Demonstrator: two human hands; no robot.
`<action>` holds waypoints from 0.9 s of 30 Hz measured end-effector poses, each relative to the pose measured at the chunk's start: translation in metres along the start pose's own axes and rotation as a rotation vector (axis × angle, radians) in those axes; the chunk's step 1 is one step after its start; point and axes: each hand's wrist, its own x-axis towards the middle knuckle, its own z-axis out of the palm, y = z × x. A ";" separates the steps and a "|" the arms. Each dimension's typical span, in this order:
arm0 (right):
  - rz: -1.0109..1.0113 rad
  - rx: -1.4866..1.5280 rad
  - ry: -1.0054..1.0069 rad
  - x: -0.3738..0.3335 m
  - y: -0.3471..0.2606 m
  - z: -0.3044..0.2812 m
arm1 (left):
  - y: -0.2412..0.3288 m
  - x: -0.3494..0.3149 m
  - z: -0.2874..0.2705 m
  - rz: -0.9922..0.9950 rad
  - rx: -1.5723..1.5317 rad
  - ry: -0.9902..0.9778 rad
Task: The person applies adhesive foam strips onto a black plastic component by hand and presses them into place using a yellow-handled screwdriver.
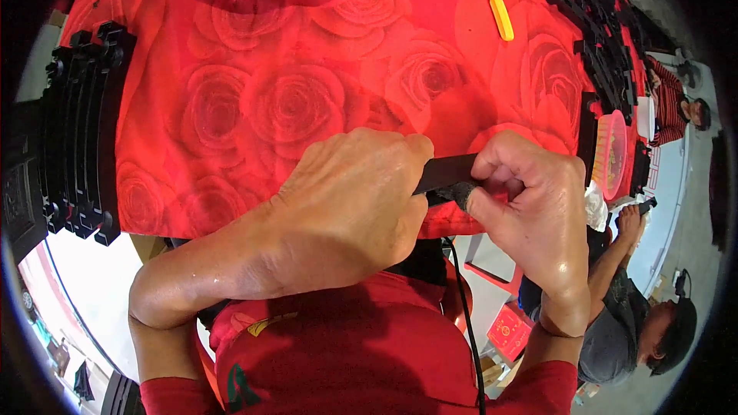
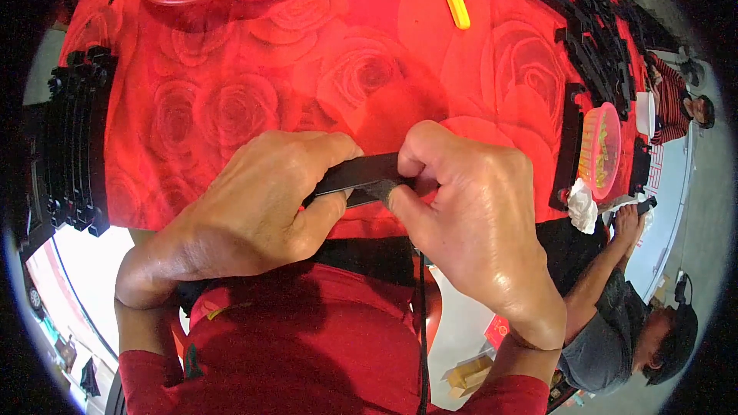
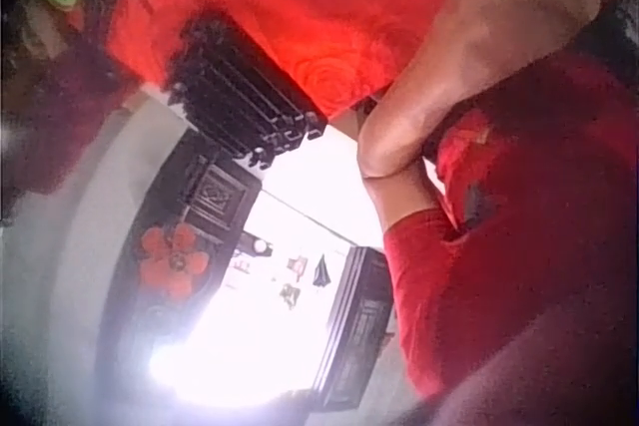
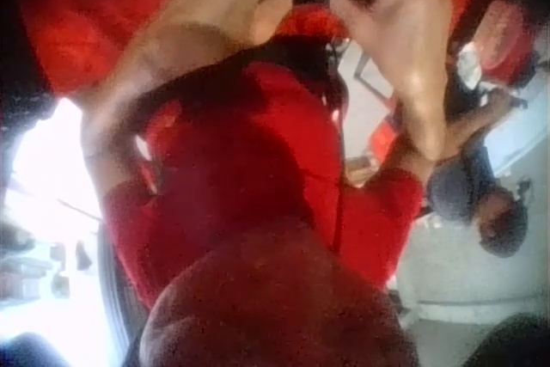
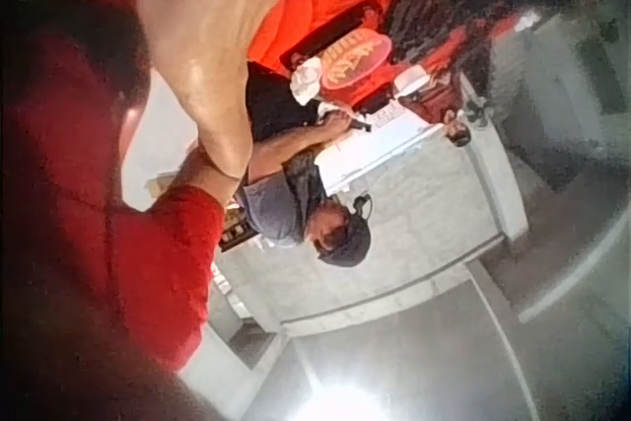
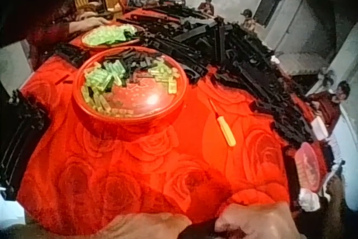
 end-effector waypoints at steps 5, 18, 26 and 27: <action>0.016 0.067 -0.067 0.006 0.003 -0.007 | 0.004 0.001 -0.001 -0.017 0.008 -0.015; 0.017 -0.051 -0.010 -0.002 -0.003 0.001 | 0.003 -0.001 0.009 0.034 0.028 0.059; 0.028 -0.087 0.014 -0.002 -0.005 0.004 | 0.004 -0.001 0.011 0.021 0.036 0.047; 0.016 -0.103 0.017 -0.002 -0.006 0.004 | 0.004 -0.001 0.012 0.040 0.041 0.058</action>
